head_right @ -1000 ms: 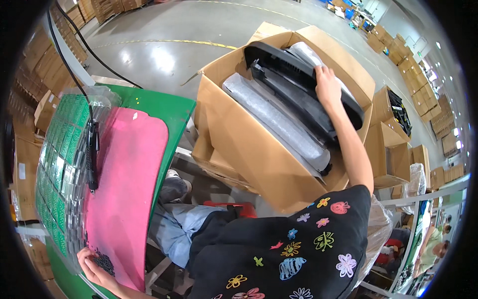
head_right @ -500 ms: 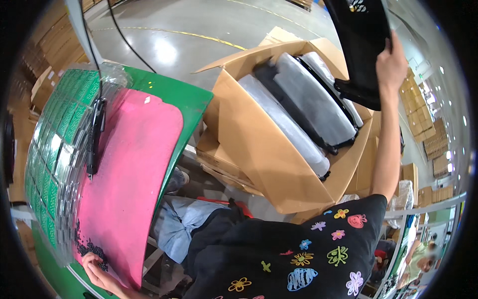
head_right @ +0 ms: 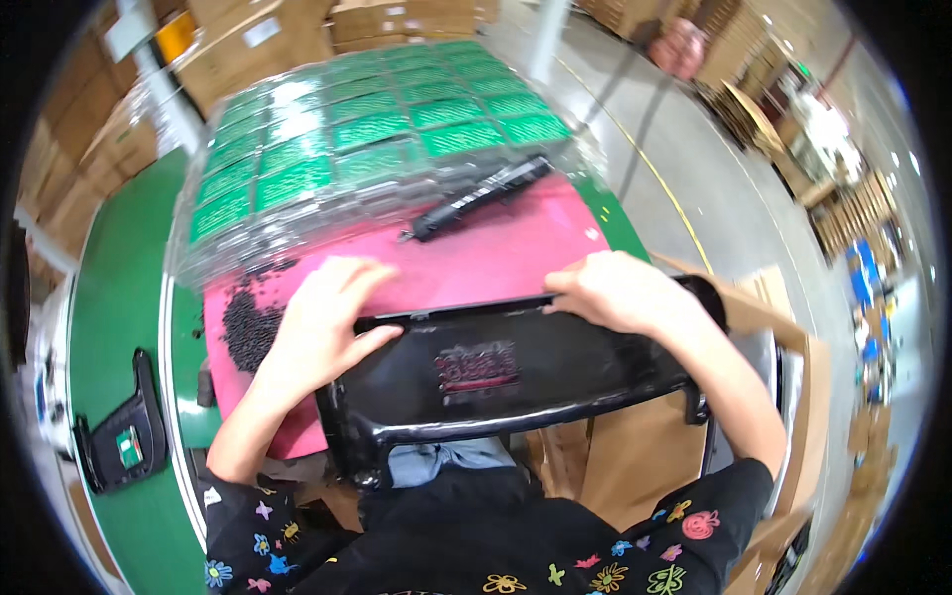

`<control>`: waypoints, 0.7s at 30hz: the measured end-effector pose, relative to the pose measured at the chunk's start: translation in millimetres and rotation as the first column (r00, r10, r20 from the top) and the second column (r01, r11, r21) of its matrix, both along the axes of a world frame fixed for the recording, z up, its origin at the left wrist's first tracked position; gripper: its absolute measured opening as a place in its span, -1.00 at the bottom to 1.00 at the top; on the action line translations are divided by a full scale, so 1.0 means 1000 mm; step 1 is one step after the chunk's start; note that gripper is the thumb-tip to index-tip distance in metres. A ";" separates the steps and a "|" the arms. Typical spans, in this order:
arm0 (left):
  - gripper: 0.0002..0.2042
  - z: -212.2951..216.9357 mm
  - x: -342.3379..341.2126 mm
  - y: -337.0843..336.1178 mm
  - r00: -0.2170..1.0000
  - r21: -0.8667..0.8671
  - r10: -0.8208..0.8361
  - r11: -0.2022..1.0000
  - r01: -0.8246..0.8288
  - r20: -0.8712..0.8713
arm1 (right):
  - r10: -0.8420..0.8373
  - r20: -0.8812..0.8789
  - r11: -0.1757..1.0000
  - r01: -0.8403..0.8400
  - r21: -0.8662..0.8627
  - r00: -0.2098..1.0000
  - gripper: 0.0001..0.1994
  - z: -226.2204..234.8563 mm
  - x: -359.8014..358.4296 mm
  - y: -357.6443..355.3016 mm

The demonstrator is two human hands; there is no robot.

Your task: Assembling circuit boards into plastic housings using an electric screwdriver.

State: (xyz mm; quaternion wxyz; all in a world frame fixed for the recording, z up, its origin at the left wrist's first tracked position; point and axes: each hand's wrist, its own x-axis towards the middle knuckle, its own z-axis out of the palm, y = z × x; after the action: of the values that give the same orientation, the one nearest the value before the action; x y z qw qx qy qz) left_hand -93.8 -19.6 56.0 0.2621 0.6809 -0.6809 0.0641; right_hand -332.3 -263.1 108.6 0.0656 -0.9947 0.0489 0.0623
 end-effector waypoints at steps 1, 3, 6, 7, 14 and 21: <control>-0.64 -0.008 0.008 -0.003 0.997 0.112 0.039 0.993 -0.032 -0.068 | 0.043 -0.009 0.999 -0.043 0.001 0.999 -0.79 -0.011 0.018 0.000; -0.77 -0.019 0.027 0.000 0.997 0.102 0.069 0.993 -0.064 -0.045 | 0.096 0.013 0.988 -0.094 -0.122 0.995 -0.77 -0.023 0.050 -0.001; -0.77 -0.040 0.050 0.006 0.983 0.139 0.161 0.979 -0.149 -0.084 | 0.163 0.233 0.986 -0.165 -0.011 0.959 -0.77 -0.014 0.108 -0.008; -0.77 -0.041 0.054 0.008 0.981 0.133 0.170 0.979 -0.157 -0.096 | 0.112 0.364 0.985 -0.150 0.080 0.925 -0.76 -0.011 0.125 -0.010; -0.74 -0.040 0.066 0.004 0.982 0.071 0.168 0.984 -0.162 -0.084 | 0.128 0.576 0.989 -0.063 -0.132 0.807 -0.51 -0.028 0.244 -0.028; -0.73 -0.044 0.069 0.008 0.976 0.053 0.201 0.979 -0.198 -0.077 | -0.035 0.323 0.989 0.078 -0.122 0.946 -0.24 -0.028 0.302 -0.044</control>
State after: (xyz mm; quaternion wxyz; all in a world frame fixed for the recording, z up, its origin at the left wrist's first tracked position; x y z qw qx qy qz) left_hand -25.0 -11.9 12.2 0.2669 0.7535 -0.5990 0.0467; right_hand -30.5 -307.2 80.6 0.0081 -0.9920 0.0703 -0.1050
